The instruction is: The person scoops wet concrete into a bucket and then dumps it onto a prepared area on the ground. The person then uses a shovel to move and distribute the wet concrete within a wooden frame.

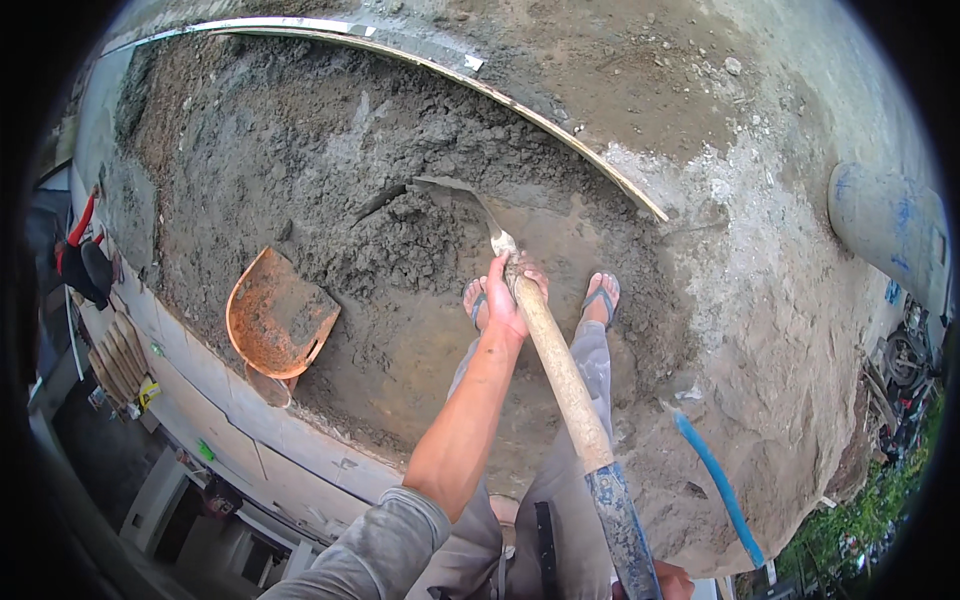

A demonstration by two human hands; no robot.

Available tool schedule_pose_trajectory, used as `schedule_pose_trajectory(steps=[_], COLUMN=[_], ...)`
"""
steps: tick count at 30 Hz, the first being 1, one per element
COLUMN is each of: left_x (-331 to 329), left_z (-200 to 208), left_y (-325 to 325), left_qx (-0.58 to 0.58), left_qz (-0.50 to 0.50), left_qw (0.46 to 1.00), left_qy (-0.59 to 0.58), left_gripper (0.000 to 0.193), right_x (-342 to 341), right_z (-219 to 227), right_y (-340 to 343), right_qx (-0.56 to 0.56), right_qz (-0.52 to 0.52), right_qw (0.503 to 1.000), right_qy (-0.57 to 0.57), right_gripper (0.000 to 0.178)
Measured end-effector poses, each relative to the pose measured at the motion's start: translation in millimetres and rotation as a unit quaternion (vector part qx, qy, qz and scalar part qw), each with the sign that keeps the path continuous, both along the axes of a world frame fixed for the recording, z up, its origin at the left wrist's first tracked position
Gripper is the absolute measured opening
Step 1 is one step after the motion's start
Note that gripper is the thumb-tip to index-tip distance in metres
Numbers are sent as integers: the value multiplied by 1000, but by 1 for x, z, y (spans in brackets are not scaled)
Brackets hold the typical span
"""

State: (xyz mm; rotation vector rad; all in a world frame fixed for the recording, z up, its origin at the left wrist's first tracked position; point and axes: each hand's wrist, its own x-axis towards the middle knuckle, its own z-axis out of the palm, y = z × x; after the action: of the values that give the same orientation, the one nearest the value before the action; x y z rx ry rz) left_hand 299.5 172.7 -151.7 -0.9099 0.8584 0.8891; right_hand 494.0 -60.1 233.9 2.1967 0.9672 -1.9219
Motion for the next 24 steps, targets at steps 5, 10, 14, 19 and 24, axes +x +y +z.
schedule_pose_trajectory(steps=[5, 10, 14, 19, 24], left_x=[74, 187, 219, 109, 71], left_z=[-40, -103, -152, -232, -263], left_y=[-66, -159, -181, -101, -30], left_qx=[1, -115, -186, -124, -46], left_qz=[-25, -108, -110, -152, -147], left_qw=[998, 986, 976, 975, 987], left_qy=[-57, -60, 0, 108, 52], left_gripper=[21, 27, 23, 19, 16], right_x=[68, 152, 205, 87, 125], right_z=[-30, -82, -152, -266, -323], right_y=[31, 17, -22, 46, 113], right_qx=[52, 43, 12, -13, 109], right_qz=[-396, -548, -551, -502, -450], right_qw=[891, 800, 795, 816, 851], right_qy=[-217, -241, -252, -287, -246], right_gripper=[21, 41, 42, 46, 44])
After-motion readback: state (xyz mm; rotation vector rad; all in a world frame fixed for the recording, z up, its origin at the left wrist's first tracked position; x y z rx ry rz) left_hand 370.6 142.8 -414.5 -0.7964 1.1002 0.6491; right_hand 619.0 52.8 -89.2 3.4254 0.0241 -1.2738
